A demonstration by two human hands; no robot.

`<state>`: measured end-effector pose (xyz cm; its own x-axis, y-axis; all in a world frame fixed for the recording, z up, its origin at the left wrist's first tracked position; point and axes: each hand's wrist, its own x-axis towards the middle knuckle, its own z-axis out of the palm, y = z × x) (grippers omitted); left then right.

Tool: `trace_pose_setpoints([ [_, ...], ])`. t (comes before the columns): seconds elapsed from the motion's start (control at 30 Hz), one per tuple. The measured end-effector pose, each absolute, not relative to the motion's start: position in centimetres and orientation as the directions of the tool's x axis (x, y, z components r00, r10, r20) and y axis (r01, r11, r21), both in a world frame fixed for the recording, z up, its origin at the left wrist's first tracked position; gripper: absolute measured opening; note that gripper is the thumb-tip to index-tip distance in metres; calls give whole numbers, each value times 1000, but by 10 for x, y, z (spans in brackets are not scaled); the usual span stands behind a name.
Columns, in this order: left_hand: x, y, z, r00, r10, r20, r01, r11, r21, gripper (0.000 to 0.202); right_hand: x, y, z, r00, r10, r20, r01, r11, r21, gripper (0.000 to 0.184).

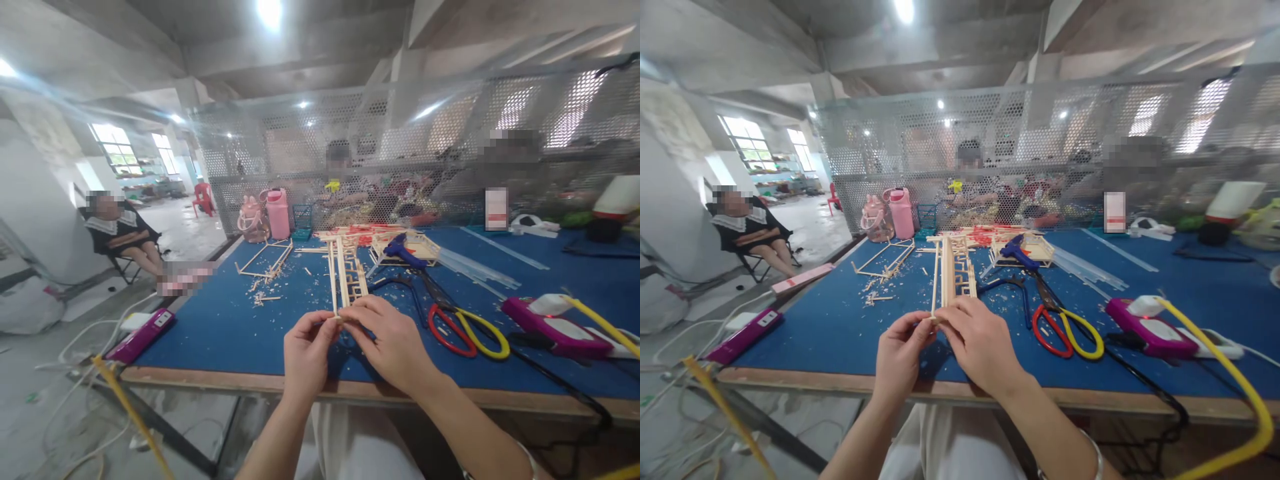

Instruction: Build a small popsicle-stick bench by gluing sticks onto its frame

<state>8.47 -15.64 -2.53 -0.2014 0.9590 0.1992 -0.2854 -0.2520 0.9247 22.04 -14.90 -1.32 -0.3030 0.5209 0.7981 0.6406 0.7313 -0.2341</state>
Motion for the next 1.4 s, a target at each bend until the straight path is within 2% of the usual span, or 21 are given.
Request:
trace_pose_setpoints([
  [0.23, 85, -161, -20, -158, 964, 213, -261, -249, 933, 26, 222, -149, -15, -287, 526, 801, 651, 720, -240, 17],
  [0.63, 87, -159, -23, -217, 959, 183, -259, -238, 936, 27, 219, -148, -16, -212, 510, 833, 619, 730, -290, 17],
  [0.73, 88, -159, -23, -216, 962, 168, -273, -225, 935, 27, 219, -148, -15, -165, 539, 826, 562, 739, -370, 16],
  [0.8, 87, -157, -23, -211, 966, 150, -289, -209, 934, 29, 219, -147, -14, -91, 595, 799, 498, 722, -481, 15],
  [0.93, 86, -150, -24, -203, 975, 88, -378, -161, 912, 34, 219, -144, -10, 79, 758, 648, 264, 611, -746, 17],
  [1.0, 85, -145, -22, -198, 978, 60, -433, -142, 890, 36, 218, -142, -7, 113, 815, 568, 135, 554, -821, 21],
  [1.13, 82, -139, -14, -199, 977, 79, -489, -169, 856, 39, 216, -136, 0, 96, 882, 461, -58, 467, -882, 30],
  [1.23, 79, -139, -12, -211, 972, 102, -476, -193, 858, 39, 215, -135, 1, 67, 902, 425, -125, 431, -894, 33],
  [1.3, 77, -140, -14, -230, 965, 126, -404, -213, 890, 36, 215, -136, 0, 53, 907, 417, -110, 420, -901, 32],
  [1.4, 75, -143, -19, -277, 932, 233, -209, -295, 932, 31, 217, -138, 0, 49, 885, 462, 28, 461, -887, 25],
])
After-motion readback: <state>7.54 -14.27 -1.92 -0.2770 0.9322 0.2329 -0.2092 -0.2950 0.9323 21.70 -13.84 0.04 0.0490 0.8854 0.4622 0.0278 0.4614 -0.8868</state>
